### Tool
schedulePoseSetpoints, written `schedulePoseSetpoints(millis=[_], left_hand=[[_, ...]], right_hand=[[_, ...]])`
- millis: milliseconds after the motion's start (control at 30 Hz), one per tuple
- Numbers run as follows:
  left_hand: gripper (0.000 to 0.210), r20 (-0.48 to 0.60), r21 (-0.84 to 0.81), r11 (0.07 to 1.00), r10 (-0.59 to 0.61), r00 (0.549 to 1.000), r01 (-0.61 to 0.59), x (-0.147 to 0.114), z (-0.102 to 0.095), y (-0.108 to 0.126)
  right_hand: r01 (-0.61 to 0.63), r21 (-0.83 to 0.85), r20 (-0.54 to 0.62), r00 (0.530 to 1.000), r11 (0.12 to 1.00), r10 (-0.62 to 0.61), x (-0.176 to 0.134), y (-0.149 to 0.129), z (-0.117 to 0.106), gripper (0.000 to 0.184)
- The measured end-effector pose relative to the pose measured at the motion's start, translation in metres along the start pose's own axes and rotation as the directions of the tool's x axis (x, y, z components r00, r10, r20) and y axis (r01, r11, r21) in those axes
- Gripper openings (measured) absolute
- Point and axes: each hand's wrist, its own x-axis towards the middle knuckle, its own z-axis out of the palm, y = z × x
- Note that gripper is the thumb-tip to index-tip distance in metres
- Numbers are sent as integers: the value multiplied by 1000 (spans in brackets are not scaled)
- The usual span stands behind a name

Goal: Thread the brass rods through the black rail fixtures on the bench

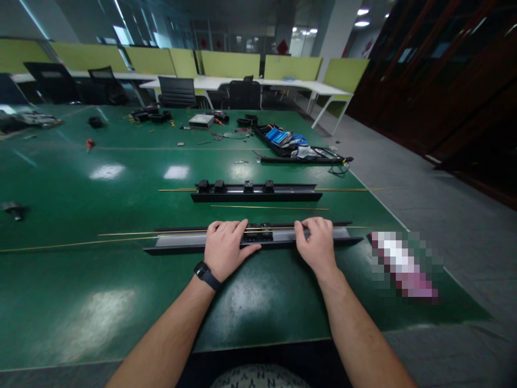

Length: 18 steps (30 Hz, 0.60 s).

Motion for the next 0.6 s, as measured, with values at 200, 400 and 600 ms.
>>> schedulePoseSetpoints(millis=[200, 400, 600], left_hand=[[64, 4, 6, 1000, 0, 1000, 0, 0, 1, 0], [64, 2, 6, 1000, 2, 1000, -2, 0, 1, 0], [63, -3, 8, 1000, 7, 1000, -7, -1, 1, 0]], right_hand=[[20, 41, 16, 1000, 999, -20, -1, -7, 1, 26], [3, 35, 32, 999, 999, -4, -1, -9, -1, 27], [-25, 15, 20, 999, 1000, 24, -1, -6, -1, 27]])
